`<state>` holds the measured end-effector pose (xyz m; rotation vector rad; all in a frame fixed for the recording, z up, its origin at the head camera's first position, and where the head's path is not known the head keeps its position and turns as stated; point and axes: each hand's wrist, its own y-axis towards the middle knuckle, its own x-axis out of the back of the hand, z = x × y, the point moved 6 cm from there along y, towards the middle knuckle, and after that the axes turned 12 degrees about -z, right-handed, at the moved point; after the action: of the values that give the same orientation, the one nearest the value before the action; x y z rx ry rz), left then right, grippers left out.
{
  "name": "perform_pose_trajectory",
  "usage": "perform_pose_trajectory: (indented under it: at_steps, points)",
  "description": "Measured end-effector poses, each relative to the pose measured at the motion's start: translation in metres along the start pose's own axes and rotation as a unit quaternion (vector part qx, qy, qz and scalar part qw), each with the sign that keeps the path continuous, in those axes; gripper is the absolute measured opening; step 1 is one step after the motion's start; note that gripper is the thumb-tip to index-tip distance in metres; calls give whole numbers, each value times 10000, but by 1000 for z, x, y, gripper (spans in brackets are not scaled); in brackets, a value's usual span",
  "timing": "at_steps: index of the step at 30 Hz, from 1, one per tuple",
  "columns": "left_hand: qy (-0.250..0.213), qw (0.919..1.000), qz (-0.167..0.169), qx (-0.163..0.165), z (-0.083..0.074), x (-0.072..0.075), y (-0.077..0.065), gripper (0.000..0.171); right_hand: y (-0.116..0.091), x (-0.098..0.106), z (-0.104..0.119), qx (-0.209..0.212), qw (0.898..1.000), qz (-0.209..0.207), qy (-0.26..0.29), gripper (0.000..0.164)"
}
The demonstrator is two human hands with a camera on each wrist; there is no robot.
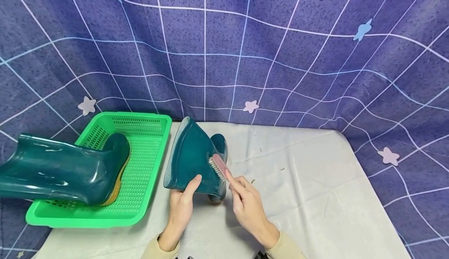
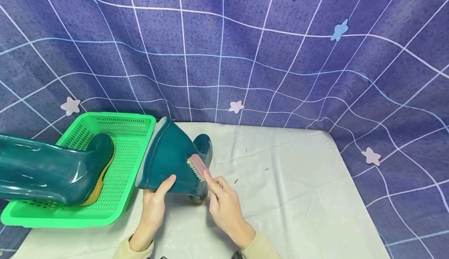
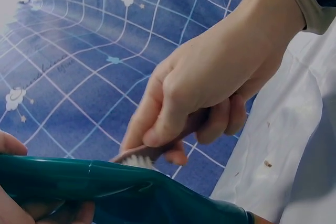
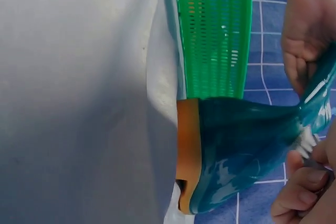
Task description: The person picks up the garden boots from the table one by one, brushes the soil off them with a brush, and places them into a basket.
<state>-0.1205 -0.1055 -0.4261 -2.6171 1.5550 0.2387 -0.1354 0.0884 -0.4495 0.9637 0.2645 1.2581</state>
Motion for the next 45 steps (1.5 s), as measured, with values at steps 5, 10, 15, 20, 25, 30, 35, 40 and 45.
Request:
perform_pose_trajectory:
  at_steps: [5, 10, 15, 20, 25, 30, 35, 40, 45]
  points:
    - [-39, 10000, 3, 57, 0, 1, 1, 36, 1, 1, 1, -90, 9999, -34, 47, 52]
    - [-21, 10000, 25, 56, 0, 1, 1, 37, -2, -2, 0, -26, 9999, 82, -109, 52]
    - [-69, 10000, -36, 58, -1, 3, 2, 37, -6, -2, -10, -424, 9982, 53, -416, 49]
    - [23, 10000, 54, 50, 0, 3, 0, 41, -3, -2, -2, -69, 9998, 31, 196, 48]
    - [302, 9995, 106, 74, 3, 3, -2, 42, -3, -2, 0, -24, 10000, -27, -8, 50]
    - [369, 9992, 100, 69, 5, 3, -3, 40, -1, 0, -2, -289, 9996, -73, -7, 48]
    - [297, 9995, 110, 39, 5, 2, -3, 41, -2, -1, 0, 102, 9996, 84, 254, 47]
    - [244, 9996, 53, 141, 5, 5, -2, 39, -11, 3, -15, -81, 9995, 58, -301, 49]
    - [276, 9994, 131, 166, 6, 5, -2, 42, -9, 7, -11, 198, 9993, -68, -306, 49]
